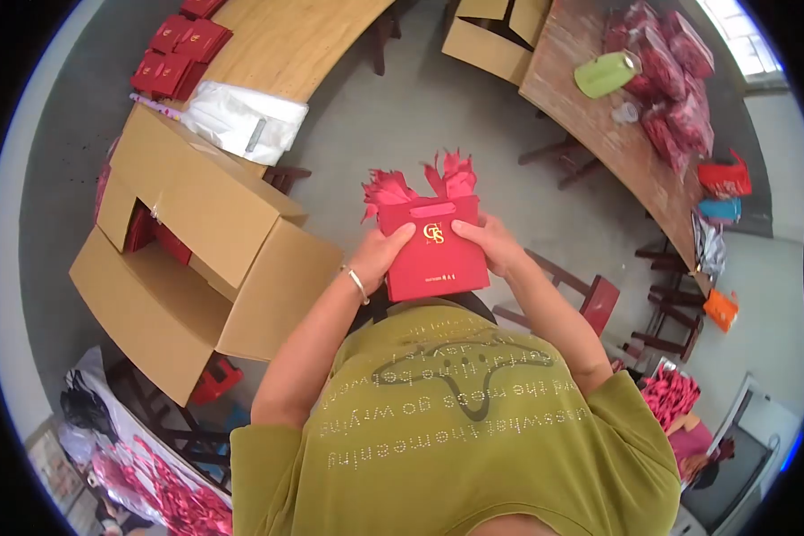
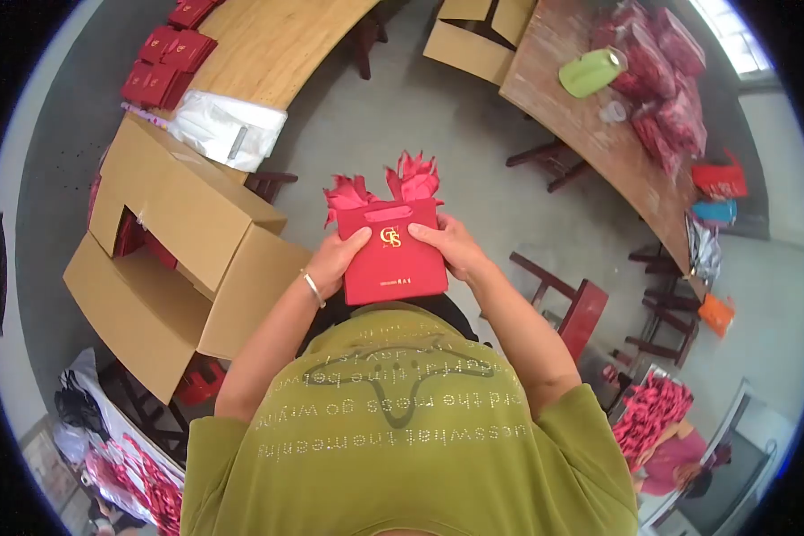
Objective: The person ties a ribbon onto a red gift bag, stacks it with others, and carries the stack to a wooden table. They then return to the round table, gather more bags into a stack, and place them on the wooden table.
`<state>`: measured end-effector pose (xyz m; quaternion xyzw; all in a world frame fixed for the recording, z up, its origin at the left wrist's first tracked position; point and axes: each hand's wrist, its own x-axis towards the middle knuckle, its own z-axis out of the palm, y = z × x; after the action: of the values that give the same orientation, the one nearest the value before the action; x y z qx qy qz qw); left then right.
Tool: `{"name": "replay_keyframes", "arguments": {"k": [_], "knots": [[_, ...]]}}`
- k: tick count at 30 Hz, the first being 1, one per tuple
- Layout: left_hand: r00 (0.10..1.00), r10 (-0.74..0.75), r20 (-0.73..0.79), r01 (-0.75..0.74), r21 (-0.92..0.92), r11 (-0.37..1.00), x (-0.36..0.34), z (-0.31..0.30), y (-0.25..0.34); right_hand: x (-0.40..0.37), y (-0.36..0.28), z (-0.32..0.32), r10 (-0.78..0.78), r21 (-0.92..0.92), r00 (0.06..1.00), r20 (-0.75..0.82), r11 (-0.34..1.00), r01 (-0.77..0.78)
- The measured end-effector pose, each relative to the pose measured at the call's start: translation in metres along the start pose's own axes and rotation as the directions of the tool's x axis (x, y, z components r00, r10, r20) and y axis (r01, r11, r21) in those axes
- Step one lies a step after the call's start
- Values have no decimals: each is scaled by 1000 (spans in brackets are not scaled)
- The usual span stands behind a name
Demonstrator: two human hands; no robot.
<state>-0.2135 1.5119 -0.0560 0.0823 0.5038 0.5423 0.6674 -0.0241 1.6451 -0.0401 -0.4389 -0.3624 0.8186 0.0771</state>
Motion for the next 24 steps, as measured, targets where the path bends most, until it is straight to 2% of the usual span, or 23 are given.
{"name": "replay_keyframes", "arguments": {"k": [1, 2, 3, 6, 9, 11, 12, 13, 16, 17, 18, 21, 22, 24], "knots": [[999, 49, -9, -49, 19, 999, -4, 16, 11, -2, -15, -5, 14, -7, 1000, 13, 1000, -14], [995, 98, -20, -97, 39, 995, -7, 31, 21, -7, -28, -8, -37, -27, 999, 25, 999, 38], [987, 118, -108, -113, 50, 992, -6, 45, 25, -9, -38, -12, -89, -46, 995, 43, 995, 91], [978, 43, -202, -80, -178, 981, 1, 68, 45, -8, -67, -1, -53, 83, 997, 50, 995, 49], [958, 49, -283, -95, -152, 984, 38, 65, 61, 30, -81, -8, -26, 102, 999, 35, 995, 22], [939, 13, -344, -78, -177, 981, 59, 64, 76, 46, -100, 3, -12, 81, 998, -54, 997, 16], [939, -12, -343, -51, -175, 983, 69, 61, 84, 57, -109, 5, -36, 82, 999, -23, 996, 37], [936, 15, -350, -76, -160, 984, 86, 53, 82, 69, -118, 6, -45, 70, 999, -7, 997, 45], [915, 126, -383, -166, -73, 983, 130, 43, 116, 112, -153, 14, -63, -4, 991, -120, 998, 63], [906, 167, -389, -201, -47, 979, 146, 38, 131, 132, -165, 16, -79, -18, 991, -109, 997, 78], [896, 76, -438, -110, -53, 993, 164, 30, 146, 152, -177, 14, -54, -21, 993, -108, 998, 51], [918, 161, -363, -192, -51, 980, 207, 3, 193, 203, -226, 33, -26, -61, 997, -68, 998, 22], [911, 176, -373, -215, -66, 974, 220, -10, 210, 220, -239, 43, 60, -90, 993, -105, 993, -69], [874, -147, -464, 183, 33, 983, 242, -43, 238, 266, -248, 50, 178, -193, 956, -233, 955, -225]]}}
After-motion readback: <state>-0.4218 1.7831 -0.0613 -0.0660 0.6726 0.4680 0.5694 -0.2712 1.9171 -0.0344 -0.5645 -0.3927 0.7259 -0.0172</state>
